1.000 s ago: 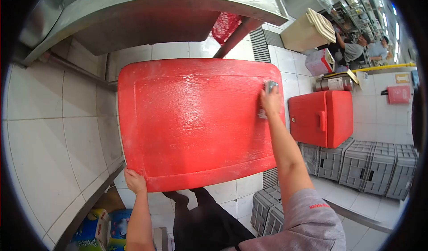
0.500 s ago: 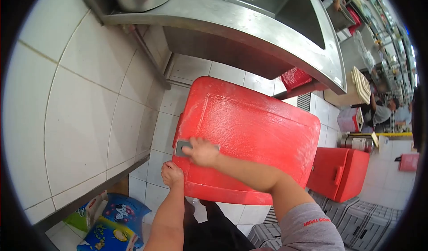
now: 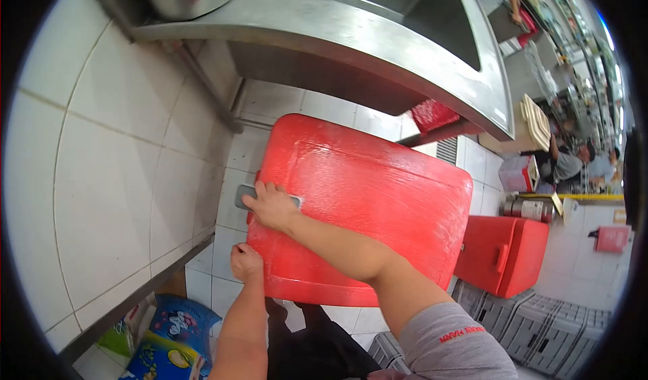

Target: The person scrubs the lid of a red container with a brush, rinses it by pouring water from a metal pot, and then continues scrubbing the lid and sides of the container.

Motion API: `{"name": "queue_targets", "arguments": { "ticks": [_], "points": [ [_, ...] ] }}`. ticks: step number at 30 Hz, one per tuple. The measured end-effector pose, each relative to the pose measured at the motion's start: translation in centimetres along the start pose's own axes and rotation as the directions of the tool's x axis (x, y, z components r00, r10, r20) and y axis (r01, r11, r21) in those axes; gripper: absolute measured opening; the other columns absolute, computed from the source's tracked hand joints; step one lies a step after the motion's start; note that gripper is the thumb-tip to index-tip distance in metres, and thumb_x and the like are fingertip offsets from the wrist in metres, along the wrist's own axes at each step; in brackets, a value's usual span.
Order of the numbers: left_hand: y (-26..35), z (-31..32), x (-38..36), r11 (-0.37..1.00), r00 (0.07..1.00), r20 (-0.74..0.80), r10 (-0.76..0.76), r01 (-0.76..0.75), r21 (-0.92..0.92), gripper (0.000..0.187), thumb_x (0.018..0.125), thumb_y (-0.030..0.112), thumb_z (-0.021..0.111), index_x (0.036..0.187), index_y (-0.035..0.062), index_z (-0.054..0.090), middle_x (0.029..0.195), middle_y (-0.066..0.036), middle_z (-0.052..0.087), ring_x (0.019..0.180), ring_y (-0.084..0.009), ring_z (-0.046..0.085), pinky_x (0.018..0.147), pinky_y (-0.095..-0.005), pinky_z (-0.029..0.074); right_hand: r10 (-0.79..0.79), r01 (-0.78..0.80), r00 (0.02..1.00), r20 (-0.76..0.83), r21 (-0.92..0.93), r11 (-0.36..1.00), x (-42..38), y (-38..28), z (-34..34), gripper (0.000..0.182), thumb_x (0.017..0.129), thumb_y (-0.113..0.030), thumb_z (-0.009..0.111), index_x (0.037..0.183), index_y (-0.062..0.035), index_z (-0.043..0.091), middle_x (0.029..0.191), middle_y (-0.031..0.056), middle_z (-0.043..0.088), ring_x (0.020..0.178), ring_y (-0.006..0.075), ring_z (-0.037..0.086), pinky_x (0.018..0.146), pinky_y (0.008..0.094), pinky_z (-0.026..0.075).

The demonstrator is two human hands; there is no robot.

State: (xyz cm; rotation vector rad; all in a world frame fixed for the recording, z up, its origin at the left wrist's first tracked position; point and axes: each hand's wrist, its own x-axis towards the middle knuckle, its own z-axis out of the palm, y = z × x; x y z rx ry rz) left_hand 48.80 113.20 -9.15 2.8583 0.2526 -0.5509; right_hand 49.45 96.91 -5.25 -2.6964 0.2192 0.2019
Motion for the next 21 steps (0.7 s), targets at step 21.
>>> {"name": "queue_targets", "arguments": {
  "ticks": [21],
  "points": [
    [-2.7,2.2,1.6,0.776,0.777,0.011,0.629,-0.628,0.059,0.053,0.089,0.036,0.047,0.127,-0.0008,0.040,0.122,-0.024,0.050,0.108,-0.0404,0.050,0.090,-0.0439,0.041,0.675,-0.668,0.679,-0.287,0.138,0.731,-13.5,17.5,-6.2,0.030,0.083,-0.021,0.049,0.106,-0.0030,0.053,0.103,0.0178,0.057,0.093,0.0335,0.056,0.081,0.0432,0.047]
  ]
}}
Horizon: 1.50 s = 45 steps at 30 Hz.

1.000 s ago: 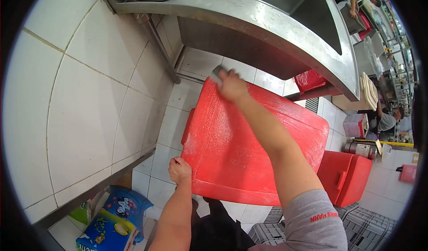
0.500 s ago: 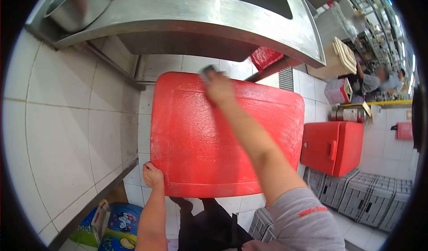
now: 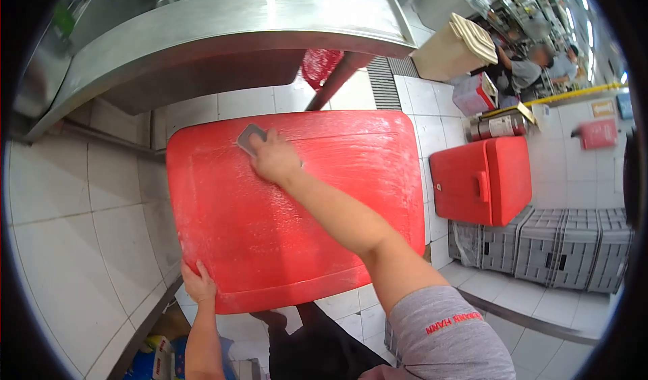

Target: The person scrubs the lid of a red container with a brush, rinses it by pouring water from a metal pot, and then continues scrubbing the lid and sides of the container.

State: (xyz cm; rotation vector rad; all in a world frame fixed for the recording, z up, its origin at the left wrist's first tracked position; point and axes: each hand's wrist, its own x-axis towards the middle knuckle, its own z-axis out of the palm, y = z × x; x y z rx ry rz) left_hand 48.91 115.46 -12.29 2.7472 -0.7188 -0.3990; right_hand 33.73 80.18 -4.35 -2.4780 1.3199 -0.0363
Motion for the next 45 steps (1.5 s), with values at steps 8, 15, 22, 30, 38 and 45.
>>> {"name": "queue_targets", "arguments": {
  "ticks": [8,15,22,30,38,45],
  "points": [
    [-0.5,-0.3,0.4,0.996,0.996,0.010,0.085,-0.085,-0.023,0.053,0.091,0.037,0.044,0.127,-0.0026,0.040,0.120,-0.026,0.050,0.105,-0.0430,0.051,0.087,-0.0454,0.042,0.588,-0.625,0.759,-0.281,-0.060,0.778,-4.7,27.4,-6.5,0.044,0.082,-0.033,0.055,0.115,-0.0060,0.044,0.102,0.0286,0.052,0.089,0.0437,0.057,0.073,0.0495,0.049],
    [-0.1,-0.5,0.3,0.999,0.999,0.024,0.039,-0.039,-0.008,0.055,0.092,0.039,0.039,0.129,-0.0019,0.037,0.121,-0.027,0.049,0.107,-0.0430,0.050,0.089,-0.0448,0.040,0.463,-0.483,0.858,-0.224,-0.042,0.875,-27.5,26.0,-3.0,0.044,0.079,-0.027,0.062,0.112,-0.0044,0.045,0.098,0.0264,0.050,0.085,0.0439,0.055,0.071,0.0485,0.047],
    [-1.2,0.1,0.5,0.995,0.995,-0.005,0.098,-0.098,-0.015,0.054,0.093,0.039,0.038,0.128,-0.0022,0.037,0.119,-0.028,0.050,0.106,-0.0435,0.050,0.090,-0.0437,0.040,0.457,-0.493,0.844,-0.281,-0.067,0.868,-5.9,31.7,-6.9,0.043,0.084,-0.035,0.055,0.113,-0.0065,0.045,0.104,0.0299,0.054,0.090,0.0444,0.057,0.074,0.0488,0.048],
    [-1.4,0.2,0.5,0.992,0.992,0.006,0.123,-0.122,-0.043,0.053,0.093,0.039,0.037,0.129,-0.0007,0.038,0.118,-0.027,0.051,0.106,-0.0430,0.051,0.090,-0.0429,0.040,0.319,-0.352,0.907,-0.274,-0.077,0.933,-22.5,32.0,-3.5,0.052,0.082,-0.027,0.059,0.124,-0.0025,0.041,0.104,0.0298,0.049,0.088,0.0464,0.055,0.073,0.0493,0.048],
    [-1.3,0.0,0.8,0.994,0.994,-0.005,0.112,-0.112,0.012,0.053,0.094,0.039,0.036,0.129,-0.0008,0.038,0.118,-0.027,0.052,0.105,-0.0434,0.052,0.088,-0.0443,0.041,0.302,-0.328,0.931,-0.207,-0.109,0.938,-19.5,30.2,-4.6,0.044,0.080,-0.025,0.060,0.114,-0.0035,0.045,0.100,0.0242,0.049,0.088,0.0419,0.055,0.069,0.0471,0.049],
    [-2.2,0.5,1.4,0.982,0.982,-0.043,0.185,-0.186,-0.027,0.052,0.094,0.038,0.037,0.125,-0.0029,0.041,0.116,-0.028,0.052,0.103,-0.0439,0.052,0.086,-0.0450,0.041,0.358,-0.394,0.902,-0.242,-0.119,0.912,-13.3,29.1,-6.1,0.035,0.081,-0.028,0.057,0.106,-0.0064,0.046,0.096,0.0243,0.051,0.082,0.0424,0.057,0.069,0.0497,0.048]
  ]
}}
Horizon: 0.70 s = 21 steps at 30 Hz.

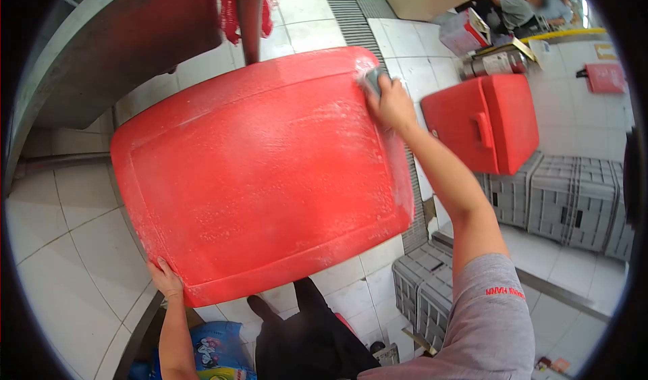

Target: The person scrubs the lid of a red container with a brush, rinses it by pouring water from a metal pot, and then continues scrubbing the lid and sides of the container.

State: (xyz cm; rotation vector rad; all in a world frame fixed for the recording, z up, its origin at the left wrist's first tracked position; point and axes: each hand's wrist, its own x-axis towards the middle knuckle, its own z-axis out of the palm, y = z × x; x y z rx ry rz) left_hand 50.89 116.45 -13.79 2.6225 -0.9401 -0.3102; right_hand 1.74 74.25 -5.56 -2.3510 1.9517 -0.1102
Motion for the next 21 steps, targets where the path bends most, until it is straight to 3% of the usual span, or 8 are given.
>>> {"name": "queue_targets", "arguments": {
  "ticks": [4,6,7,9,10,12,18,21],
  "points": [
    [-0.1,0.1,-0.1,0.996,0.998,0.028,-0.049,0.047,0.075,0.051,0.094,0.039,0.037,0.124,-0.0021,0.041,0.113,-0.027,0.054,0.100,-0.0436,0.053,0.085,-0.0449,0.042,-0.175,0.174,0.985,-0.003,-0.066,0.983,-16.7,3.5,0.0,0.029,0.078,-0.028,0.061,0.094,-0.0059,0.052,0.094,0.0224,0.049,0.084,0.0390,0.055,0.068,0.0475,0.047],
    [0.8,-0.3,-0.2,0.998,0.999,0.033,-0.040,0.039,0.043,0.050,0.093,0.039,0.038,0.123,-0.0018,0.041,0.113,-0.027,0.054,0.101,-0.0436,0.053,0.085,-0.0453,0.042,0.023,-0.023,1.000,-0.010,-0.011,1.000,-21.9,5.3,0.0,0.032,0.077,-0.028,0.062,0.096,-0.0058,0.050,0.095,0.0226,0.048,0.083,0.0401,0.055,0.069,0.0479,0.047],
    [1.4,-0.4,-0.3,0.999,0.999,0.035,-0.035,0.035,0.015,0.050,0.093,0.038,0.038,0.123,-0.0014,0.041,0.113,-0.026,0.054,0.101,-0.0436,0.053,0.085,-0.0456,0.042,0.034,-0.034,0.999,-0.019,-0.009,0.999,-22.8,6.1,0.5,0.032,0.077,-0.028,0.062,0.096,-0.0058,0.050,0.095,0.0226,0.048,0.083,0.0401,0.055,0.069,0.0479,0.047],
    [2.1,-0.7,-0.4,1.000,0.999,0.049,-0.021,0.021,0.007,0.049,0.093,0.038,0.039,0.122,-0.0012,0.042,0.113,-0.026,0.055,0.101,-0.0436,0.053,0.085,-0.0462,0.042,0.448,-0.446,0.893,-0.032,0.053,0.893,-24.0,7.0,1.4,0.036,0.078,-0.031,0.062,0.098,-0.0051,0.047,0.095,0.0233,0.048,0.084,0.0416,0.055,0.070,0.0488,0.047],
    [2.4,-0.9,-0.2,1.000,0.998,0.057,-0.020,0.019,0.003,0.049,0.092,0.038,0.039,0.122,-0.0010,0.042,0.112,-0.026,0.055,0.100,-0.0435,0.053,0.085,-0.0467,0.042,0.460,-0.457,0.887,-0.038,0.064,0.887,-24.3,6.1,1.5,0.036,0.078,-0.031,0.062,0.098,-0.0051,0.047,0.095,0.0233,0.048,0.084,0.0416,0.055,0.070,0.0488,0.047],
    [3.3,-1.3,-0.2,1.000,0.998,0.057,-0.017,0.017,0.006,0.049,0.092,0.038,0.039,0.122,-0.0006,0.042,0.114,-0.026,0.054,0.102,-0.0432,0.053,0.086,-0.0467,0.041,0.447,-0.455,0.889,-0.097,-0.087,0.886,-24.8,2.7,1.0,0.040,0.078,-0.034,0.062,0.100,-0.0050,0.045,0.096,0.0253,0.048,0.085,0.0433,0.055,0.070,0.0496,0.047],
    [2.2,-1.0,1.0,0.998,0.995,0.088,0.036,-0.031,-0.062,0.052,0.091,0.039,0.040,0.127,0.0007,0.040,0.122,-0.025,0.049,0.110,-0.0414,0.048,0.093,-0.0446,0.038,0.446,-0.446,0.894,0.036,0.149,0.883,-27.3,-15.0,1.3,0.045,0.084,-0.042,0.054,0.109,-0.0060,0.048,0.097,0.0262,0.051,0.084,0.0413,0.058,0.069,0.0492,0.049],
    [-0.3,0.6,1.6,0.960,0.985,0.122,0.125,-0.089,-0.265,0.057,0.092,0.043,0.040,0.131,0.0016,0.037,0.128,-0.023,0.046,0.115,-0.0370,0.046,0.097,-0.0416,0.035,0.234,-0.260,0.964,0.123,0.284,0.923,-29.5,-28.6,2.5,0.042,0.084,-0.039,0.052,0.111,-0.0071,0.047,0.099,0.0264,0.049,0.084,0.0408,0.056,0.070,0.0490,0.049]
  ]
}}
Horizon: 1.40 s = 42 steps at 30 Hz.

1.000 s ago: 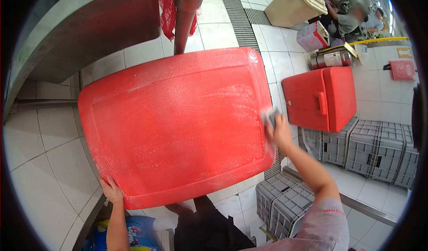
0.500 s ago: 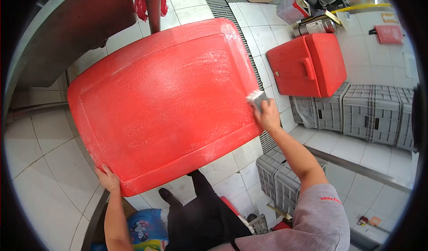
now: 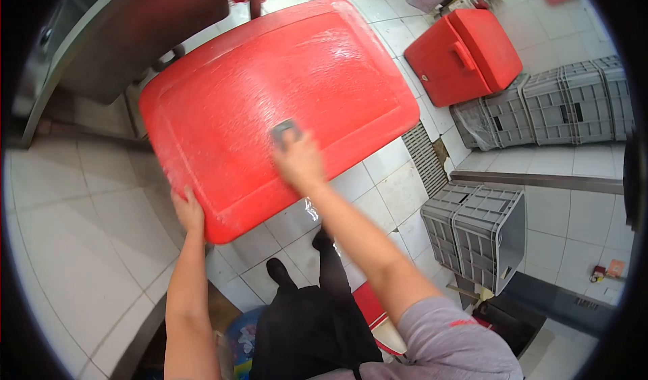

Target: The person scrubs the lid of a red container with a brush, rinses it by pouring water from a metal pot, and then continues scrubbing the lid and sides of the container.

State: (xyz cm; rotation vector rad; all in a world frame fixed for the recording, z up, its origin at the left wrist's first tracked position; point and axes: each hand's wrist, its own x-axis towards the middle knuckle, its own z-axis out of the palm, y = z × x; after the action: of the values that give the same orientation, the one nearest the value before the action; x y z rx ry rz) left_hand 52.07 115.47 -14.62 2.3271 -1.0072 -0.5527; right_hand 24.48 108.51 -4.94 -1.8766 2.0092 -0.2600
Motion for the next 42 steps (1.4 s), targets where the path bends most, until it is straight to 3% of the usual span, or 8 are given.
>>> {"name": "queue_targets", "arguments": {
  "ticks": [9,10,12,14,26,32,40,42],
  "points": [
    [-3.7,-0.7,-5.3,0.575,0.912,0.396,-0.109,0.383,-0.723,0.073,0.086,0.052,0.052,0.136,0.0017,0.033,0.133,-0.014,0.043,0.121,-0.0227,0.041,0.102,-0.0350,0.032,-0.368,0.328,0.910,0.193,0.211,0.921,-4.8,-7.0,6.0,0.028,0.082,-0.023,0.054,0.106,-0.0085,0.057,0.105,0.0164,0.057,0.095,0.0361,0.054,0.072,0.0466,0.047],
    [-3.0,-1.1,-5.7,0.576,0.914,0.374,-0.155,0.391,-0.718,0.072,0.087,0.050,0.052,0.136,0.0017,0.033,0.133,-0.014,0.043,0.122,-0.0222,0.040,0.102,-0.0343,0.031,-0.575,0.542,0.809,-0.123,-0.221,0.810,-2.8,-1.1,6.8,0.027,0.087,-0.026,0.050,0.099,-0.0034,0.058,0.091,0.0162,0.059,0.085,0.0310,0.059,0.070,0.0436,0.048],
    [-2.1,-1.3,-6.0,0.570,0.914,0.345,-0.212,0.403,-0.716,0.071,0.087,0.048,0.053,0.137,0.0018,0.032,0.134,-0.013,0.042,0.123,-0.0217,0.040,0.102,-0.0337,0.031,0.171,-0.219,0.974,0.147,0.425,0.878,-1.6,2.0,-1.9,0.043,0.087,-0.042,0.052,0.105,-0.0030,0.055,0.084,0.0157,0.060,0.073,0.0303,0.061,0.065,0.0443,0.048],
    [-2.4,-0.7,-5.9,0.530,0.956,0.272,-0.112,0.289,-0.797,0.063,0.089,0.042,0.053,0.136,0.0044,0.034,0.132,-0.010,0.045,0.120,-0.0184,0.042,0.101,-0.0319,0.032,0.292,-0.290,0.946,-0.142,0.031,0.956,-0.2,9.7,-0.8,0.052,0.088,-0.048,0.048,0.119,-0.0063,0.047,0.091,0.0184,0.059,0.072,0.0360,0.058,0.067,0.0461,0.047],
    [-7.8,1.2,-7.0,-0.355,0.833,0.524,0.176,0.550,-0.756,0.057,0.092,0.044,0.043,0.136,0.0093,0.035,0.133,-0.004,0.045,0.119,-0.0204,0.045,0.101,-0.0352,0.035,-0.361,0.347,0.924,0.128,0.121,0.930,-12.6,-17.0,10.4,0.034,0.081,-0.037,0.059,0.099,-0.0093,0.054,0.095,0.0210,0.050,0.088,0.0385,0.056,0.071,0.0458,0.049],
    [-4.2,2.4,-5.3,0.014,0.780,0.460,-0.424,0.514,-0.858,0.039,0.095,0.029,0.037,0.123,0.0059,0.052,0.118,-0.008,0.058,0.106,-0.0203,0.055,0.091,-0.0337,0.043,0.040,0.032,0.985,-0.170,0.401,0.916,-3.8,3.6,1.7,0.035,0.090,-0.035,0.052,0.096,-0.0018,0.058,0.071,0.0109,0.060,0.057,0.0264,0.057,0.057,0.0375,0.047],
    [-6.2,3.1,-5.5,0.640,0.897,0.118,-0.426,0.390,-0.662,0.044,0.094,0.031,0.034,0.120,0.0015,0.054,0.115,-0.011,0.058,0.100,-0.0251,0.059,0.088,-0.0357,0.045,-0.178,0.188,0.961,0.211,-0.027,0.982,-11.5,-17.3,9.2,0.042,0.084,-0.040,0.056,0.113,-0.0104,0.049,0.097,0.0269,0.049,0.087,0.0420,0.057,0.069,0.0474,0.050],
    [-10.2,5.8,-5.7,-0.600,0.865,0.309,0.394,0.498,-0.627,0.049,0.095,0.037,0.034,0.127,0.0023,0.046,0.122,-0.014,0.054,0.107,-0.0291,0.055,0.092,-0.0368,0.043,-0.271,0.282,0.904,0.331,0.017,0.959,-11.9,-20.0,9.5,0.042,0.084,-0.041,0.054,0.113,-0.0118,0.050,0.101,0.0260,0.050,0.090,0.0407,0.057,0.070,0.0479,0.049]
  ]
}}
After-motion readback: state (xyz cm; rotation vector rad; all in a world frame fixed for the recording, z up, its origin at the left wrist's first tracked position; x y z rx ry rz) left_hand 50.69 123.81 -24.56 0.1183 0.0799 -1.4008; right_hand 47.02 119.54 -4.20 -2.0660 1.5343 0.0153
